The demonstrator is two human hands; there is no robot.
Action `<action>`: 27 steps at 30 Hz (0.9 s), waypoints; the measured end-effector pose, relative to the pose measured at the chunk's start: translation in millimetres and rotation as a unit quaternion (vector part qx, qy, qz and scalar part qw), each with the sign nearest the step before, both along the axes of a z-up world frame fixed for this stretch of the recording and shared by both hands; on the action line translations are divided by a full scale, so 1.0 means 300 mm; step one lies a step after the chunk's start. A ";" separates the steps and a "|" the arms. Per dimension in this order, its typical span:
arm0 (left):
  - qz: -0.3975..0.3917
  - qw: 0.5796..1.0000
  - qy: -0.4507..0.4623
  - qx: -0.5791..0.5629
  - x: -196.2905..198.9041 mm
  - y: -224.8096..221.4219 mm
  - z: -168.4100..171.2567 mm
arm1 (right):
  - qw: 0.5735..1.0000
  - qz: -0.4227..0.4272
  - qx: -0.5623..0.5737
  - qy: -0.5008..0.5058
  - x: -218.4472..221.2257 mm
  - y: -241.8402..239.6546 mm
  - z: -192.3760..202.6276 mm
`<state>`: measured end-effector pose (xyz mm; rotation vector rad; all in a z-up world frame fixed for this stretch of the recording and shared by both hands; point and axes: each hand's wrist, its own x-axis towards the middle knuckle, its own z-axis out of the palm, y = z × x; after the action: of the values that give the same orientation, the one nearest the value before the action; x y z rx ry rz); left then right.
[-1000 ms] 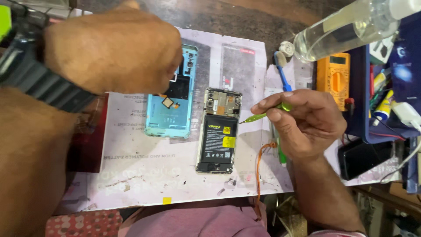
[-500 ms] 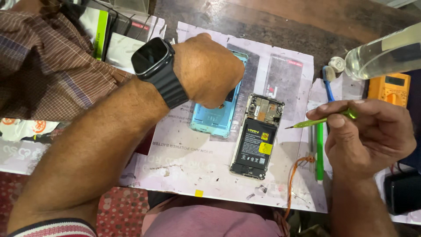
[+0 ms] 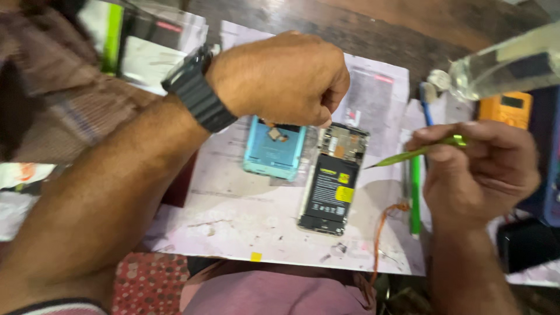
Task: The person uses a green plastic spudger and tweezers to manipulate internal components of a disassembled smartphone. They carefully pry and adjust parts near the battery and motherboard, then reattach the screen assembly to the phone's frame.
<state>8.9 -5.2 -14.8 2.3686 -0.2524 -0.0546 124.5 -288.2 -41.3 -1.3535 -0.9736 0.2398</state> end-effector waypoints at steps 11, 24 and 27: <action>-0.009 0.997 -0.050 0.051 0.030 -0.109 -0.057 | 0.997 0.039 -0.030 -0.063 -0.026 -0.007 0.072; -0.032 0.996 -0.080 0.036 0.032 -0.099 -0.074 | 0.998 0.004 -0.054 0.037 -0.029 -0.010 -0.009; -0.035 0.997 -0.047 0.051 0.033 -0.111 -0.076 | 0.999 0.005 -0.045 0.024 -0.009 -0.015 -0.011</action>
<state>18.8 -38.4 -37.6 2.4674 -0.3870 0.0116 121.7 -292.6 -44.7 -1.4185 -0.9396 0.3253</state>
